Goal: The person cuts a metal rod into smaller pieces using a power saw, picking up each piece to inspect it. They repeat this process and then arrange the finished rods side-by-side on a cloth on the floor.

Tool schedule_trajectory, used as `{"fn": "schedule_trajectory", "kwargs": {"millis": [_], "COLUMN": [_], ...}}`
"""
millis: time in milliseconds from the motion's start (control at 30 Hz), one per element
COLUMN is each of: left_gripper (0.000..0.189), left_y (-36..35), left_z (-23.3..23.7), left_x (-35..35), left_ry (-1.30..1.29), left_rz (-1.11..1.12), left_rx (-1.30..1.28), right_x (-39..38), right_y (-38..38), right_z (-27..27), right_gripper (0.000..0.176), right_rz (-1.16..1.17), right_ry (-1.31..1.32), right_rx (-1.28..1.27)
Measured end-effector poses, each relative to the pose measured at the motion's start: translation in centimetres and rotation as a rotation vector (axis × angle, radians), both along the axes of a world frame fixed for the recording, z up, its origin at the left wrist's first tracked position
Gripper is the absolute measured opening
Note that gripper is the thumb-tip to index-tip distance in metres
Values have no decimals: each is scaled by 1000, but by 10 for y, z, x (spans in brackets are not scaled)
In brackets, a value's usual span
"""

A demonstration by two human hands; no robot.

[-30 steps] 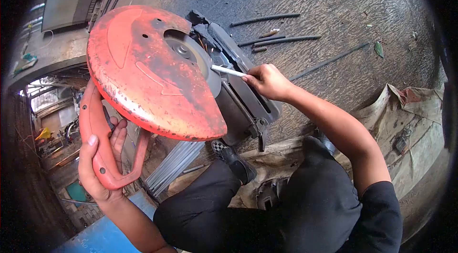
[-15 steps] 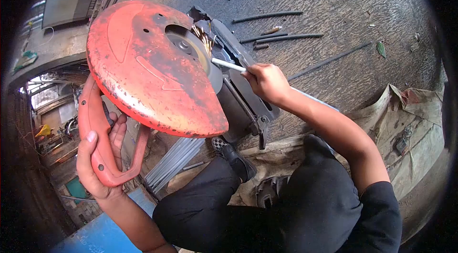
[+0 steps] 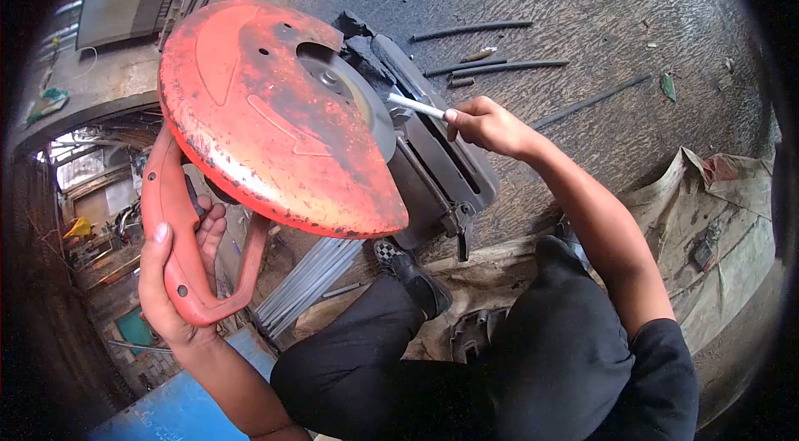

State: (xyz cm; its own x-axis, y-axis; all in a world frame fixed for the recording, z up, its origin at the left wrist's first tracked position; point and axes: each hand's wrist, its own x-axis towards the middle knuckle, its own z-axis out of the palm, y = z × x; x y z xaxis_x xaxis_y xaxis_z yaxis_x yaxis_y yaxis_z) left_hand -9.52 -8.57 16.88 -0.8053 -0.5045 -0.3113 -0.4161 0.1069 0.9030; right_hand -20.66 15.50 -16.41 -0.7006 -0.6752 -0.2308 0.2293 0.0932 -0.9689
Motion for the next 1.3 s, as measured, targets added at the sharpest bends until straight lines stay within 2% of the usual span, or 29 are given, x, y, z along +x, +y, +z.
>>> {"fn": "schedule_trajectory", "kwargs": {"millis": [67, 200, 433, 633, 700, 900, 1300], "left_gripper": [64, 60, 61, 63, 64, 64, 64], "left_y": [0, 7, 7, 8, 8, 10, 9], "left_z": [-1, -2, -1, -3, -2, -3, -2], "left_x": [0, -1, -1, -2, -2, -2, -2], "left_ry": [1, 55, 53, 54, 47, 59, 51], "left_rz": [2, 40, 50, 45, 49, 31, 67], "left_rx": [2, 26, 45, 40, 20, 15, 18], "right_x": [-4, -6, -2, 4, 7, 19, 42], "right_y": [6, 9, 0, -5, -5, -11, -24], "right_z": [1, 3, 0, -1, -1, -4, 8], "right_gripper": [45, 47, 45, 45, 46, 41, 29], "right_rz": [135, 242, 284, 249, 180, 3, -225], "right_ry": [-337, -440, -467, -288, -100, 151, 314], "right_rx": [-163, -200, -192, -128, -69, -5, 144]}}
